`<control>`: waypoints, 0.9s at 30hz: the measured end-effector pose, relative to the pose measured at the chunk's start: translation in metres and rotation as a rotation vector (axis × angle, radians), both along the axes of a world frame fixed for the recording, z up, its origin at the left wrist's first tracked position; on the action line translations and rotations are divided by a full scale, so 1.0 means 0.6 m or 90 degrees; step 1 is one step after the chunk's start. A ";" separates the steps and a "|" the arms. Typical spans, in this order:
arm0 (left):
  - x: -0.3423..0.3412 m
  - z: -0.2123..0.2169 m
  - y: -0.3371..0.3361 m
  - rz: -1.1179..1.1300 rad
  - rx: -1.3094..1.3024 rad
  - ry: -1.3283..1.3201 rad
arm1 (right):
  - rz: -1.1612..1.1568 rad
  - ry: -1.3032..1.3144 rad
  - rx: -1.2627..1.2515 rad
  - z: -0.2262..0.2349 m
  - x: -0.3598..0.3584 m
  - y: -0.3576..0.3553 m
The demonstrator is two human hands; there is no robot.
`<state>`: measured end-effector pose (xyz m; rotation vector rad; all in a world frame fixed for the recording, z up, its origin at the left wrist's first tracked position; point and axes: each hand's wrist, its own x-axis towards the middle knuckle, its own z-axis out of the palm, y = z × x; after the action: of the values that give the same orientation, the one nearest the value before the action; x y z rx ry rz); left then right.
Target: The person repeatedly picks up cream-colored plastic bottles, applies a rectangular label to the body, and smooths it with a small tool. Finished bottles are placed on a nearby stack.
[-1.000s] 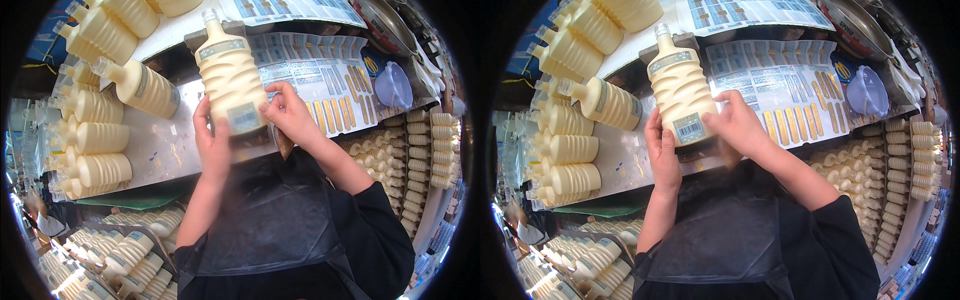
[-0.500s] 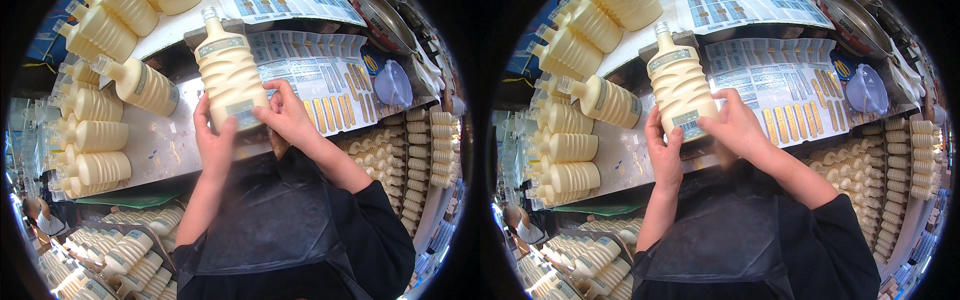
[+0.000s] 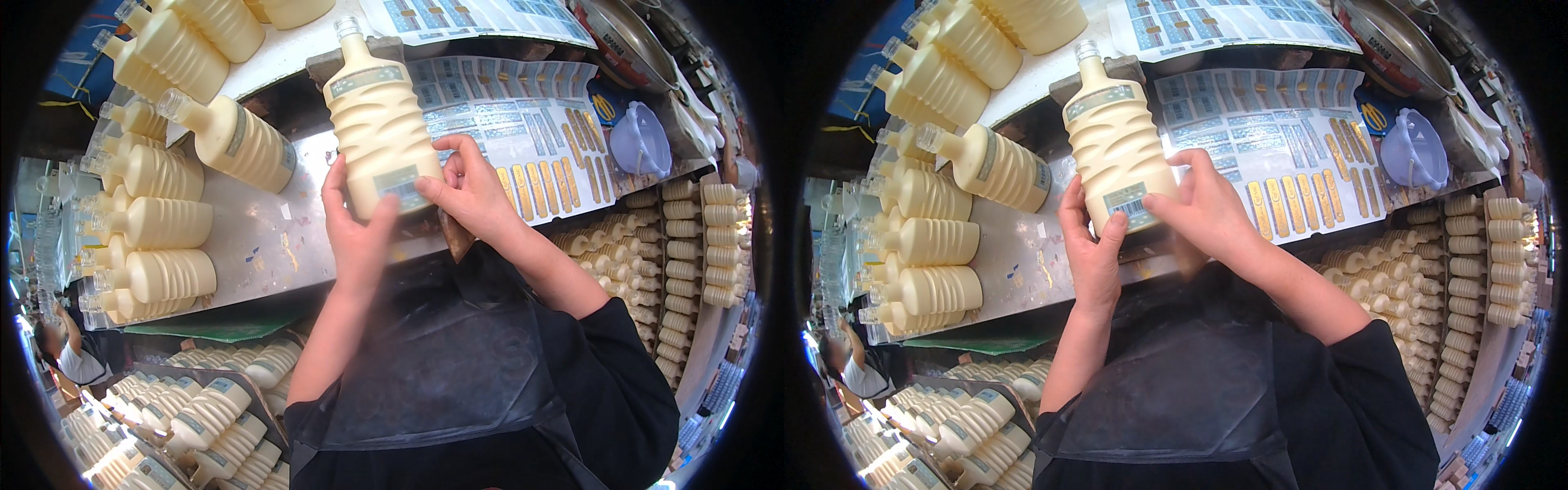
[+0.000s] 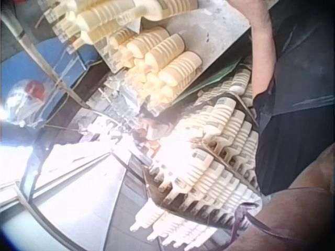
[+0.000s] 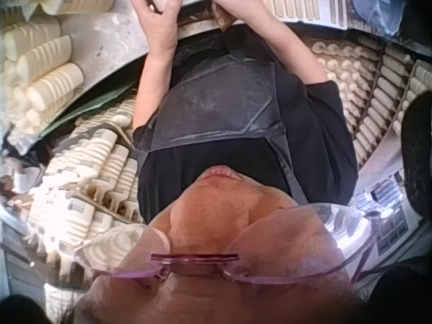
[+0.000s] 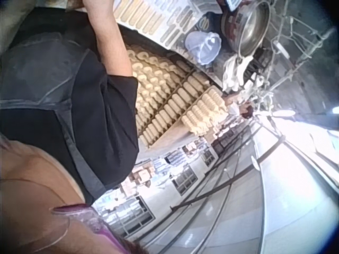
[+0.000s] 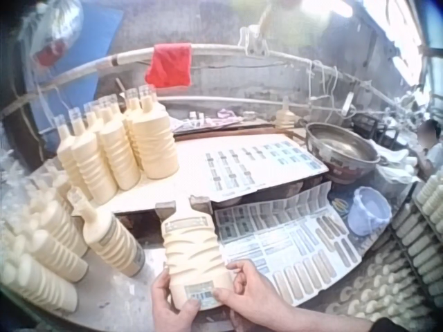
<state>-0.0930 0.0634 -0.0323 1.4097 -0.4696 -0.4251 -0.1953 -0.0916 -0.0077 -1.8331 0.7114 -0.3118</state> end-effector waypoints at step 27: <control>0.017 -0.042 0.013 0.026 -0.049 0.048 | 0.155 -0.288 -0.491 0.082 -0.015 0.045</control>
<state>-0.0828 0.0711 -0.0573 1.3216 -0.3918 -0.4220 -0.2043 -0.0643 0.0413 -2.4130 0.0257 -0.8950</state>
